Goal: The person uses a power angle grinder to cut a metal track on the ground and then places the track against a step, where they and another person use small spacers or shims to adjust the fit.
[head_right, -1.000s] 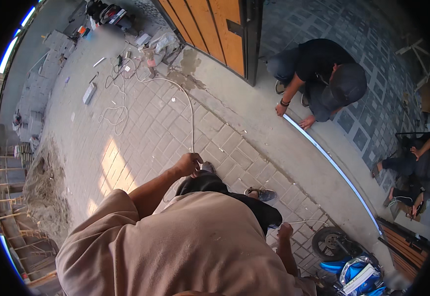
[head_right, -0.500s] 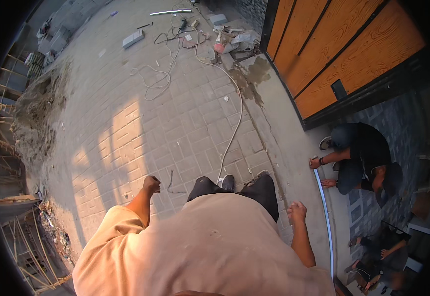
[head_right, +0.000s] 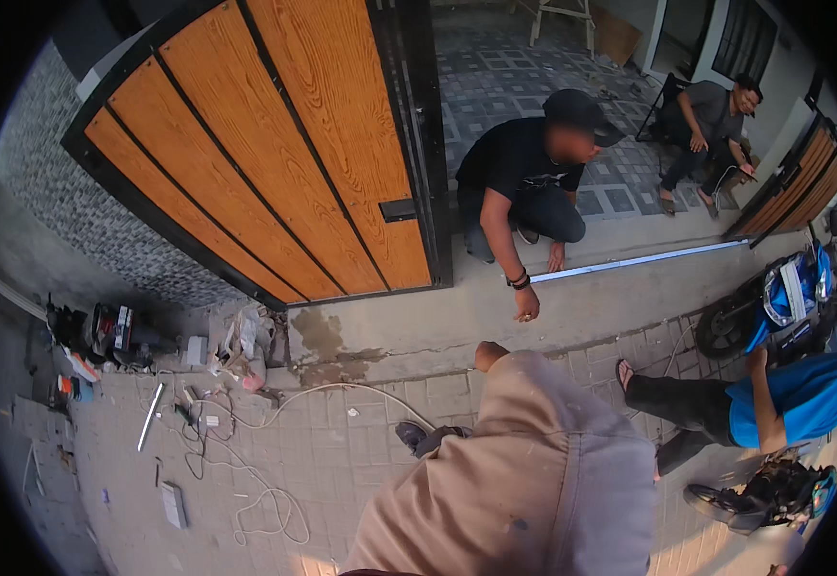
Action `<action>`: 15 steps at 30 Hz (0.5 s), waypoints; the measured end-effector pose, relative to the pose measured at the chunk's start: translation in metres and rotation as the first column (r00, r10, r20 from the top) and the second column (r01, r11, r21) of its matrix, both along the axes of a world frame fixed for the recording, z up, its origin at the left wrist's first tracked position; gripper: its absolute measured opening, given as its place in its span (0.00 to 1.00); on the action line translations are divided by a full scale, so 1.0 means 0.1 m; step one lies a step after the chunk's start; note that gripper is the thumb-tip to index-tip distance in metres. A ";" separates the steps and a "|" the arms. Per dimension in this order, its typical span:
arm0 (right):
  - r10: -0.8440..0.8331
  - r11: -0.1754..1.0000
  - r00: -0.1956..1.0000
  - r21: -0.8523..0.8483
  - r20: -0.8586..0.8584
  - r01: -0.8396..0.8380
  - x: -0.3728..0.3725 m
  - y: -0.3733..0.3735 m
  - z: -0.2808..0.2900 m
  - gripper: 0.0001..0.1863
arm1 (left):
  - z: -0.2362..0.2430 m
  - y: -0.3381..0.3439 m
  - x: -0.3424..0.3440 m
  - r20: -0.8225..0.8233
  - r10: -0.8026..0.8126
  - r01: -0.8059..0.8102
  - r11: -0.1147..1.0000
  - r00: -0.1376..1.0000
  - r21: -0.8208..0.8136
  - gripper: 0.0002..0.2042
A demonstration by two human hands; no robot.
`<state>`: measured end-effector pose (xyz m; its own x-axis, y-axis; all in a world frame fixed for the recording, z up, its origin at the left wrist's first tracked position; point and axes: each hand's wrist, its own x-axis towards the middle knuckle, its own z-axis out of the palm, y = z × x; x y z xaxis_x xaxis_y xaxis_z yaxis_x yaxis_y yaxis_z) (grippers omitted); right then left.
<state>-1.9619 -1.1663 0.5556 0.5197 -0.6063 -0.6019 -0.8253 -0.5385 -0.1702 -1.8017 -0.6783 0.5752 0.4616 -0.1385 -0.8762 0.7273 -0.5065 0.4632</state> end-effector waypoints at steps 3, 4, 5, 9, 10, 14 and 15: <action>-0.256 0.967 0.919 0.070 0.299 0.247 1.05 0.58 0.06 0.11 | 0.17 -0.36 1.17 0.064 -0.231 0.228 0.973 0.971 0.041 0.13; -0.069 0.996 0.960 0.073 0.271 0.051 1.52 0.80 0.09 0.10 | 0.23 -0.49 1.50 0.090 -0.292 0.289 0.956 0.952 0.049 0.13; 0.003 0.993 0.936 0.107 0.352 -0.043 1.94 1.01 0.15 0.09 | 0.28 -0.63 1.78 0.113 -0.344 0.340 0.939 0.932 0.054 0.13; 0.478 0.780 0.698 0.107 0.533 -0.616 3.04 1.93 0.58 0.13 | 0.47 -1.07 2.72 0.181 -0.500 0.501 0.864 0.847 0.042 0.15; 0.214 0.800 0.709 0.297 0.672 -0.522 3.14 2.18 0.67 0.14 | 0.53 -1.13 2.89 0.193 -0.527 0.531 0.847 0.828 0.032 0.15; 0.100 0.871 0.761 0.313 0.641 -0.378 3.02 2.01 0.62 0.15 | 0.68 -1.08 3.39 0.224 -0.608 0.628 0.778 0.762 -0.024 0.17; -0.062 0.924 0.826 0.345 0.560 -0.165 2.84 1.95 0.52 0.15 | 0.71 -0.99 3.49 0.230 -0.623 0.646 0.762 0.748 -0.037 0.17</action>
<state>-1.6782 -0.9715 0.6076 0.8536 -0.3656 -0.3712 -0.5013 -0.3823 -0.7763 -1.4523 -0.7768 0.6464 0.3892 -0.5478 -0.7406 0.1461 -0.7571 0.6368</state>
